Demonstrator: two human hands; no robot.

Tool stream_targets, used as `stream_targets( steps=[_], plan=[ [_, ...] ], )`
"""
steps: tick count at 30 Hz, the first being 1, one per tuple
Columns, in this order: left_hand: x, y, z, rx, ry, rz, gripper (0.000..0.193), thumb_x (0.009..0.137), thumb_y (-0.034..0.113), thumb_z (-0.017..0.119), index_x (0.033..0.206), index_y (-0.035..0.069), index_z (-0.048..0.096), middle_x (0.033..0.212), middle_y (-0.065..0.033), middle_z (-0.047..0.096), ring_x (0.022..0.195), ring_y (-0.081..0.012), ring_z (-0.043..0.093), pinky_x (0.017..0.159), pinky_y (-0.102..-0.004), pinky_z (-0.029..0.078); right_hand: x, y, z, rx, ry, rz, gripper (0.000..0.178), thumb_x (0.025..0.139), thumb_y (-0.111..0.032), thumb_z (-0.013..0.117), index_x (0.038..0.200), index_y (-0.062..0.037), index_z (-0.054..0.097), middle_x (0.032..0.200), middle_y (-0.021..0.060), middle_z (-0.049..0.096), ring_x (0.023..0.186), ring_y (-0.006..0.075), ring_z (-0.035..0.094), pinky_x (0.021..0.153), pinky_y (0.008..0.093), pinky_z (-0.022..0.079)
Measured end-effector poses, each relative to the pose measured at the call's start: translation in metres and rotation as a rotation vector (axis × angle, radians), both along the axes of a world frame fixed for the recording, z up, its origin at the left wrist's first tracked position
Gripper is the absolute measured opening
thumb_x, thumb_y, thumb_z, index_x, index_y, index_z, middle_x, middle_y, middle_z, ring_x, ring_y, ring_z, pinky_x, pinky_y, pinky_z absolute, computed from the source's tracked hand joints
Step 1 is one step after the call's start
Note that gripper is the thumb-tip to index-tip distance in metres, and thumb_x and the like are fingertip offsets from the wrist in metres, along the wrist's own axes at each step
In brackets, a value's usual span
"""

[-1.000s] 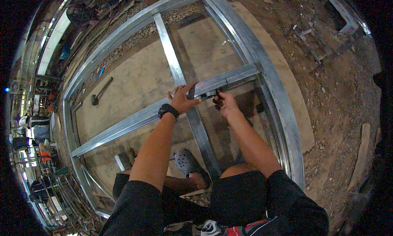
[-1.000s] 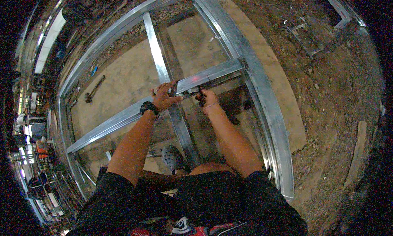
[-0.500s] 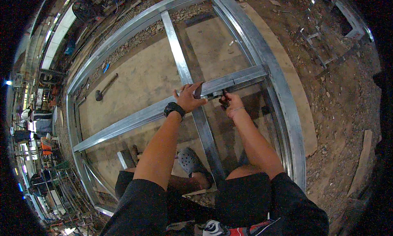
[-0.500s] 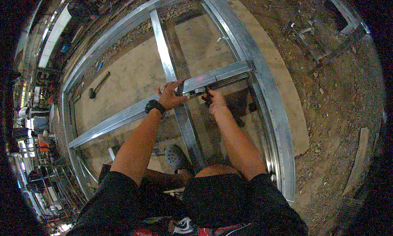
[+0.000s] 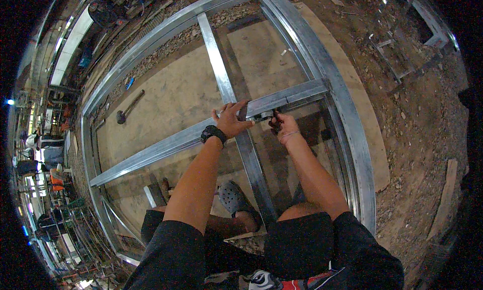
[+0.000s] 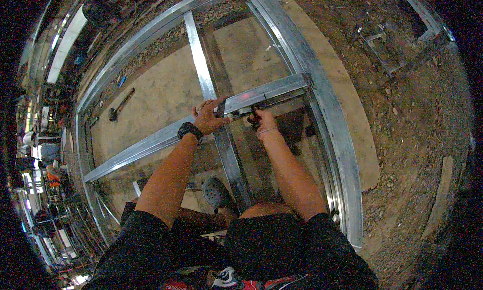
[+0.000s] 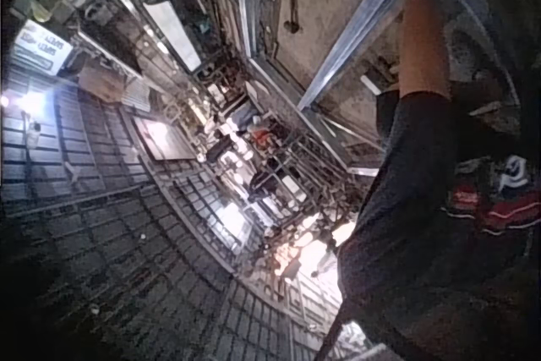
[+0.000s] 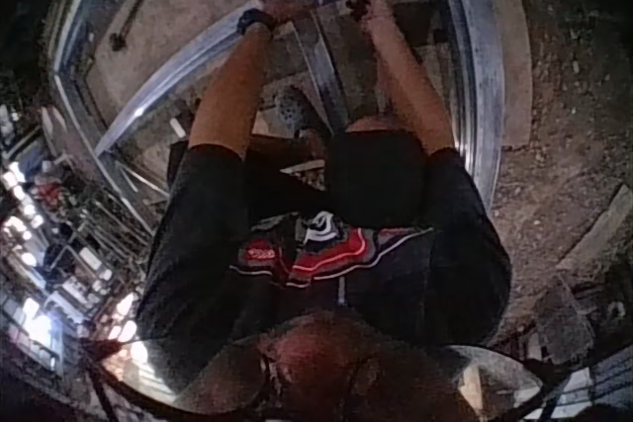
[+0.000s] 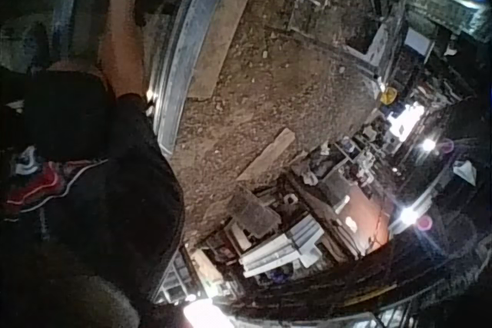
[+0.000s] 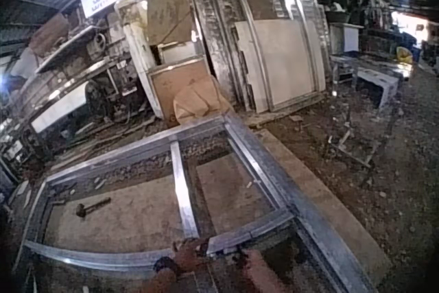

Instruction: The person is assembling a metal frame by hand, using a small tool to secure joints. The person repeatedly adjusts and tightens connections between metal bars.

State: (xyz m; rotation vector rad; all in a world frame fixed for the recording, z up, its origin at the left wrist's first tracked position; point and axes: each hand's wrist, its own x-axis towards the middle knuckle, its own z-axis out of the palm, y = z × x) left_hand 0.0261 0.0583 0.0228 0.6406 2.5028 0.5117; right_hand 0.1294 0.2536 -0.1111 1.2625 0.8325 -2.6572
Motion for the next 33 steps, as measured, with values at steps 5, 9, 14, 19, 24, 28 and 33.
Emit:
stream_targets(
  steps=[5, 9, 14, 19, 24, 28, 33],
  plan=[
    [-0.002, 0.0, -0.004, -0.016, 0.002, -0.002, 0.097, 0.068, 0.061, 0.082, 0.153, 0.035, 0.044, 0.156, -0.0181, 0.044, 0.151, -0.0393, 0.027, 0.115, -0.0684, 0.0, 0.001, 0.001, -0.004, 0.0, 0.047, 0.006, 0.012, 0.093, -0.028, 0.06, 0.101, -0.019, 0.064, 0.081, 0.001, 0.066, 0.085, 0.025, 0.066, 0.073, 0.0439, 0.042],
    [-0.001, -0.002, -0.006, -0.008, 0.004, 0.01, 0.099, 0.066, 0.064, 0.082, 0.153, 0.035, 0.044, 0.154, -0.0183, 0.047, 0.151, -0.0392, 0.028, 0.115, -0.0686, -0.002, 0.001, -0.002, 0.006, 0.022, 0.035, 0.011, 0.014, 0.092, -0.028, 0.06, 0.101, -0.0184, 0.065, 0.081, 0.0009, 0.067, 0.085, 0.0254, 0.066, 0.075, 0.0441, 0.041],
    [0.0, 0.002, -0.001, 0.026, 0.018, -0.017, 0.098, 0.067, 0.066, 0.082, 0.152, 0.035, 0.045, 0.154, -0.0168, 0.047, 0.15, -0.0392, 0.028, 0.116, -0.0682, -0.002, 0.003, 0.0, 0.012, 0.001, 0.005, -0.012, 0.014, 0.091, -0.029, 0.06, 0.1, -0.0198, 0.065, 0.082, 0.0, 0.067, 0.087, 0.0249, 0.065, 0.077, 0.042, 0.04],
    [0.001, 0.002, -0.005, 0.032, 0.025, 0.004, 0.096, 0.067, 0.064, 0.083, 0.151, 0.032, 0.048, 0.153, -0.0121, 0.049, 0.149, -0.037, 0.03, 0.116, -0.066, 0.0, 0.008, 0.002, 0.017, -0.034, 0.057, 0.025, 0.012, 0.092, -0.031, 0.061, 0.097, -0.0203, 0.064, 0.081, -0.001, 0.067, 0.086, 0.0224, 0.065, 0.076, 0.0412, 0.039],
    [-0.004, -0.007, -0.015, 0.053, 0.039, -0.006, 0.092, 0.067, 0.058, 0.083, 0.15, 0.038, 0.048, 0.141, -0.0076, 0.056, 0.146, -0.0359, 0.035, 0.113, -0.0728, 0.003, 0.004, -0.006, 0.03, 0.017, 0.02, 0.045, 0.013, 0.092, -0.032, 0.062, 0.098, -0.021, 0.063, 0.08, -0.0024, 0.067, 0.082, 0.0202, 0.064, 0.073, 0.0407, 0.038],
    [0.0, 0.0, -0.011, 0.041, 0.054, 0.002, 0.092, 0.067, 0.057, 0.083, 0.15, 0.038, 0.048, 0.138, -0.0074, 0.057, 0.145, -0.0366, 0.035, 0.113, -0.073, 0.002, 0.005, 0.0, 0.028, -0.016, 0.03, 0.021, 0.011, 0.093, -0.032, 0.062, 0.098, -0.0224, 0.063, 0.08, -0.0026, 0.066, 0.078, 0.0191, 0.062, 0.072, 0.0403, 0.037],
    [-0.001, -0.001, -0.002, 0.043, 0.013, 0.02, 0.094, 0.065, 0.063, 0.084, 0.148, 0.031, 0.052, 0.145, -0.0123, 0.055, 0.146, -0.0361, 0.035, 0.115, -0.0687, 0.0, 0.003, -0.002, 0.027, -0.073, 0.004, 0.006, 0.009, 0.093, -0.032, 0.063, 0.098, -0.0234, 0.064, 0.08, -0.0029, 0.066, 0.077, 0.0175, 0.062, 0.071, 0.0402, 0.037]
  ],
)
